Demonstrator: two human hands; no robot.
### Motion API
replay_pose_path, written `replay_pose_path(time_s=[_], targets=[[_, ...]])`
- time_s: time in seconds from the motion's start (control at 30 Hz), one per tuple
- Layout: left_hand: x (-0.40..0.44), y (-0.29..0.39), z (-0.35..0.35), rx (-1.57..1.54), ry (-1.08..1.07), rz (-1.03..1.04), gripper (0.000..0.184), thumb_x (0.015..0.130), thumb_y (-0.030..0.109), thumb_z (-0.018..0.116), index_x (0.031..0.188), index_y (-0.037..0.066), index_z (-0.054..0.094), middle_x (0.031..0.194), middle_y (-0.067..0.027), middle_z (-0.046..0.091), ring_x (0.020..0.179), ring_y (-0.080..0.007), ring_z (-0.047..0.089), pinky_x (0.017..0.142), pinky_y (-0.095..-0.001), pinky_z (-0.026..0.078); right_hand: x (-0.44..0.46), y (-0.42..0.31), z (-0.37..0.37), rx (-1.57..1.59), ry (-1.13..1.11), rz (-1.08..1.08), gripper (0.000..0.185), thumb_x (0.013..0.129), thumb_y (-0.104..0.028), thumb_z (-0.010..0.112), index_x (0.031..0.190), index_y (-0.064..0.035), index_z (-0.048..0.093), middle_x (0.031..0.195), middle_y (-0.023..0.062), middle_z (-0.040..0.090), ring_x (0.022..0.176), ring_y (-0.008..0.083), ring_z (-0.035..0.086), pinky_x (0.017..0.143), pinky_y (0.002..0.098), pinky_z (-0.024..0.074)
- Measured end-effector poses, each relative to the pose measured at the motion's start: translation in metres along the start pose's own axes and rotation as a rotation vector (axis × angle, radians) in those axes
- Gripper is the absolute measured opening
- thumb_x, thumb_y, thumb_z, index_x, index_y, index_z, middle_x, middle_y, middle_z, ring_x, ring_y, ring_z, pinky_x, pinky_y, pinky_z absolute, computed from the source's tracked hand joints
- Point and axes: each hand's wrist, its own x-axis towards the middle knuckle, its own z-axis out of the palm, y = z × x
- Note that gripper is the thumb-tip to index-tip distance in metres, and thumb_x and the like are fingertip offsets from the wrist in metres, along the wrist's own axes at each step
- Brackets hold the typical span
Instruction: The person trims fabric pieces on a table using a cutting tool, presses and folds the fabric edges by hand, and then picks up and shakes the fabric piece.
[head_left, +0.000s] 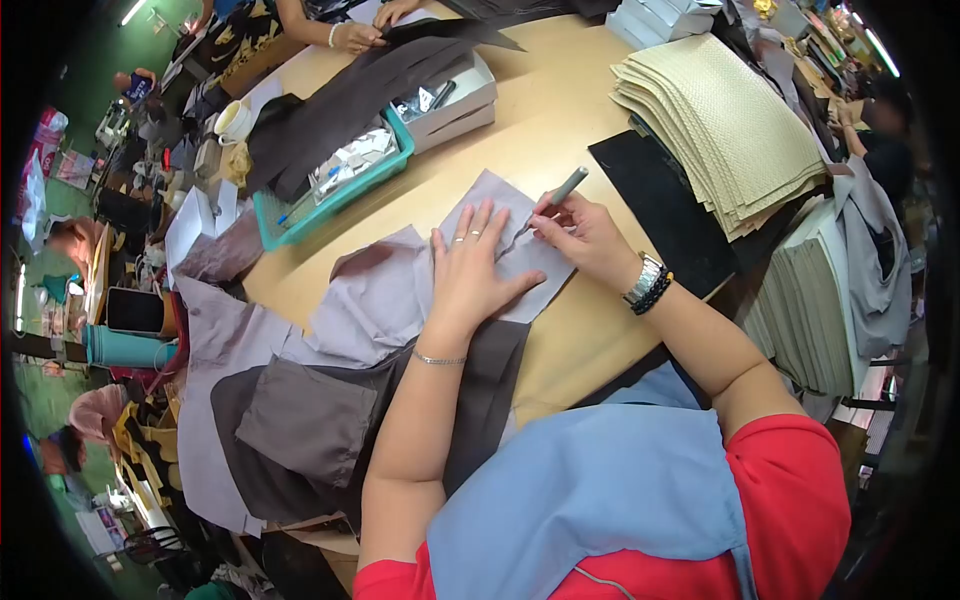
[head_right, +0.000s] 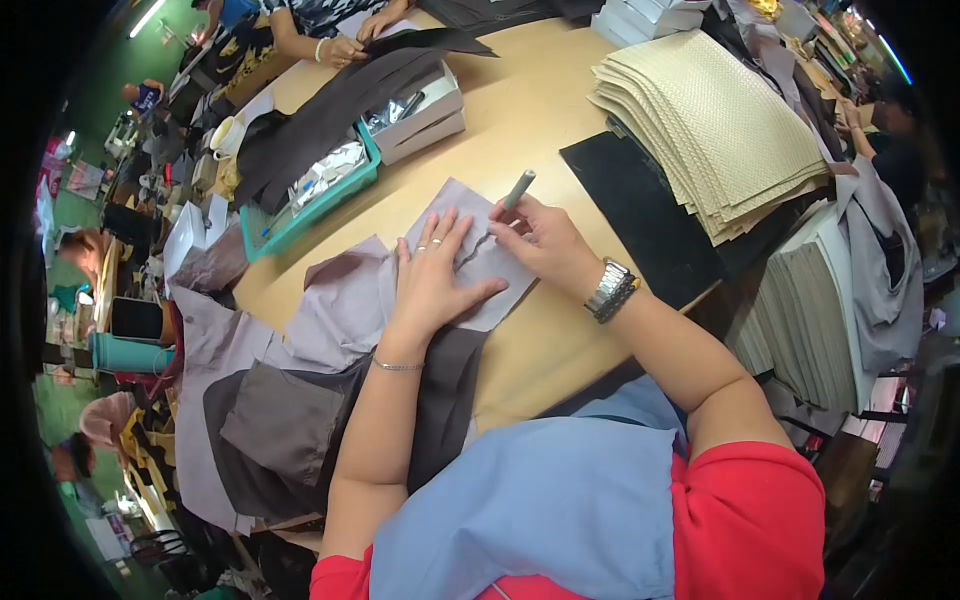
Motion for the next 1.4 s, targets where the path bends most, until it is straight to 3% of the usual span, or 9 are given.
replay_pose_path(time_s=[0.73,1.4], targets=[[0.002,-0.001,0.0,-0.005,0.01,0.009,0.1,0.061,0.059,0.082,0.142,0.011,0.05,0.155,-0.0142,0.039,0.146,-0.0328,0.031,0.113,-0.0665,0.018,0.003,0.018,0.007,-0.079,0.041,-0.072,0.015,0.091,-0.008,0.068,0.102,0.0008,0.062,0.083,0.0088,0.07,0.076,0.0122,0.068,0.069,0.0263,0.0543],[0.002,-0.001,0.0,-0.018,0.006,0.009,0.1,0.061,0.06,0.081,0.143,0.011,0.05,0.155,-0.0138,0.039,0.146,-0.0323,0.031,0.114,-0.0651,0.017,0.0,0.027,0.007,0.002,0.032,-0.138,0.016,0.093,-0.005,0.066,0.106,-0.0012,0.059,0.092,0.0078,0.069,0.08,0.0133,0.07,0.069,0.0269,0.056]])
